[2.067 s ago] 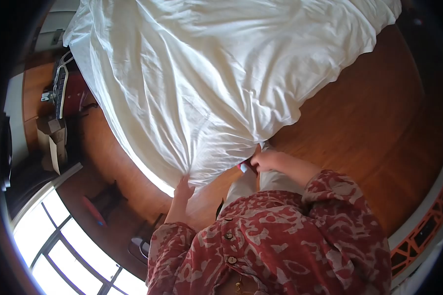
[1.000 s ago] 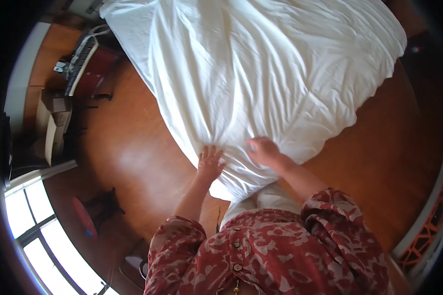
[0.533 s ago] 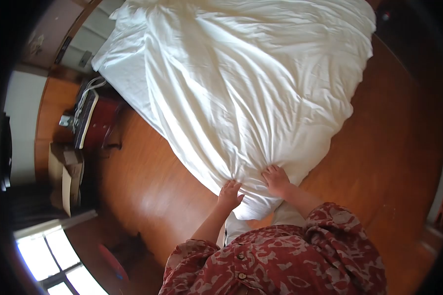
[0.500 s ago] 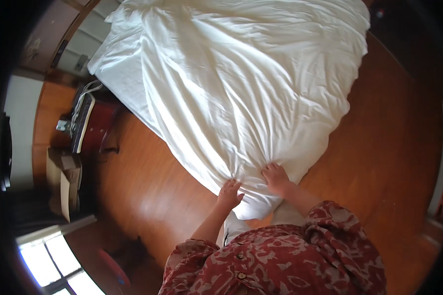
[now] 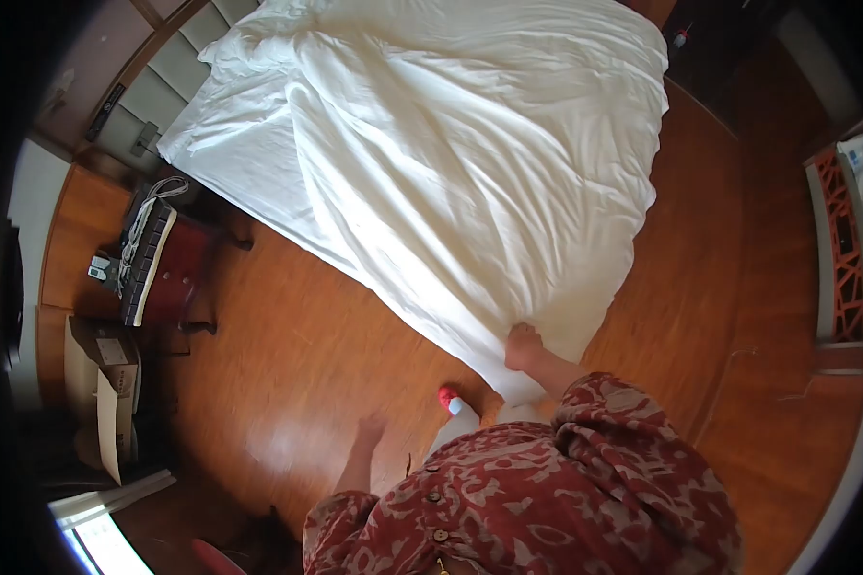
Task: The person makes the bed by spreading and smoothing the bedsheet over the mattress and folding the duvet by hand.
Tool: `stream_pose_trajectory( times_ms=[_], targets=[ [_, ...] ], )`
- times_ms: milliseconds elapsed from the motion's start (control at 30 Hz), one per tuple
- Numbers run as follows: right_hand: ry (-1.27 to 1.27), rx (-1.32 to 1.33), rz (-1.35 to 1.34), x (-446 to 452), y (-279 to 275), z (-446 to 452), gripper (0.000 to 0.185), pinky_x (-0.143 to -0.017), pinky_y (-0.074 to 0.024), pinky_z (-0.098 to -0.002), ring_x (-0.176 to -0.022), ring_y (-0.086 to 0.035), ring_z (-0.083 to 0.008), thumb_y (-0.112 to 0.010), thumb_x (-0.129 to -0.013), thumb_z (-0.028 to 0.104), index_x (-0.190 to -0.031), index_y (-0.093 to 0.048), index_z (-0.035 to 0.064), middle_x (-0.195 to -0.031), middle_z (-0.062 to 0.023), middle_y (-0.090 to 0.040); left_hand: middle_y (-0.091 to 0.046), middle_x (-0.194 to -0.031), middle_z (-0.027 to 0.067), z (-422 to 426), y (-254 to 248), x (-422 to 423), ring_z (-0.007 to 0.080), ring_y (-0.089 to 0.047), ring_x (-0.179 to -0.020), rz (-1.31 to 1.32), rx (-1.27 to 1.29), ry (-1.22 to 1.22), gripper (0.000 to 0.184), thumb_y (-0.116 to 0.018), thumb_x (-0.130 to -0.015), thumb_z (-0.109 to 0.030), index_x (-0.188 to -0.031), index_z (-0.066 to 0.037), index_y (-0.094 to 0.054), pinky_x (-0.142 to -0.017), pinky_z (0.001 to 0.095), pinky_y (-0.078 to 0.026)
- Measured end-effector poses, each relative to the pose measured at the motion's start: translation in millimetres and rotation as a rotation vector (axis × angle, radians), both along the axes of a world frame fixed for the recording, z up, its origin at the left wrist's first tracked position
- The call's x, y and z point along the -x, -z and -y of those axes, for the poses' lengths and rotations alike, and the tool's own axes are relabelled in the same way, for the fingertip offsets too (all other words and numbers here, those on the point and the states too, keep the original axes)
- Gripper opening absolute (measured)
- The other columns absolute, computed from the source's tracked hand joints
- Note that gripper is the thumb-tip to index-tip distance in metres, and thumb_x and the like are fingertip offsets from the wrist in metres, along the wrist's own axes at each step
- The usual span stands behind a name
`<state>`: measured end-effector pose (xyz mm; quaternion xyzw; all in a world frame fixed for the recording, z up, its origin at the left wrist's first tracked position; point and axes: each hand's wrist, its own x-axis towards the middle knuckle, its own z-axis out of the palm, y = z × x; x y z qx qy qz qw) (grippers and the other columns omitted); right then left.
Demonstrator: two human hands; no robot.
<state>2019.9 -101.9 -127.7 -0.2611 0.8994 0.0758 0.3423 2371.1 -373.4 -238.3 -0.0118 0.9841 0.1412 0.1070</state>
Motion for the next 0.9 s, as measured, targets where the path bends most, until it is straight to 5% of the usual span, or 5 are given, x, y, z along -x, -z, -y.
stream_pose_trajectory(
  times_ms=[33,67,233,767,900],
  targets=[
    [0.032,-0.004,0.032,0,-5,5,0.063,-0.089,-0.0395,-0.0412,-0.108,-0.042,-0.0354,-0.06,-0.066,0.025,-0.115,-0.04,-0.0079,-0.113,-0.0223,-0.043,-0.062,-0.086,0.0196,6,-14,-31,0.0303,-0.06,-0.082,0.266,0.036,-0.288,0.025,-0.06,-0.07,-0.015,-0.09,-0.001,-0.062,-0.07,0.0389,-0.048],
    [0.061,-0.004,0.067,2,-8,9,0.067,-0.092,-0.0381,-0.041,-0.11,-0.041,-0.0362,-0.061,-0.065,0.027,-0.117,-0.038,-0.0078,-0.116,-0.0234,-0.041,-0.063,-0.086,0.0152,2,-49,-38,0.0246,-0.06,-0.08,0.233,-0.255,-1.12,0.025,-0.056,-0.069,-0.015,-0.09,-0.003,-0.062,-0.069,0.0369,-0.047],
    [0.134,-0.142,0.13,15,1,30,0.096,-0.097,-0.033,-0.043,-0.121,-0.031,-0.0391,-0.07,-0.057,0.045,-0.125,-0.029,-0.0092,-0.129,-0.0278,-0.03,-0.062,-0.077,0.0143,23,-84,-77,0.0223,-0.061,-0.064,0.424,-0.698,-1.368,0.038,-0.06,-0.072,-0.021,-0.102,0.002,-0.056,-0.051,0.0333,-0.049],
    [0.3,-0.217,0.067,9,23,43,0.104,-0.1,-0.0243,-0.0468,-0.124,-0.018,-0.0462,-0.068,-0.061,0.045,-0.125,-0.016,-0.0179,-0.133,-0.0323,-0.015,-0.056,-0.067,0.0049,222,-136,230,0.0093,-0.051,-0.052,0.219,-1.017,-1.189,0.041,-0.055,-0.076,-0.011,-0.114,0.002,-0.047,-0.042,0.0227,-0.04],
    [0.11,-0.384,0.463,53,46,58,0.075,-0.092,-0.0366,-0.0412,-0.113,-0.041,-0.0347,-0.07,-0.06,0.043,-0.115,-0.047,-0.0027,-0.121,-0.0211,-0.043,-0.053,-0.061,0.0011,308,-109,283,0.0082,-0.047,-0.049,0.288,-1.035,-0.874,0.029,-0.056,-0.075,-0.011,-0.101,-0.001,-0.054,-0.042,0.0234,-0.039]
  ],
)
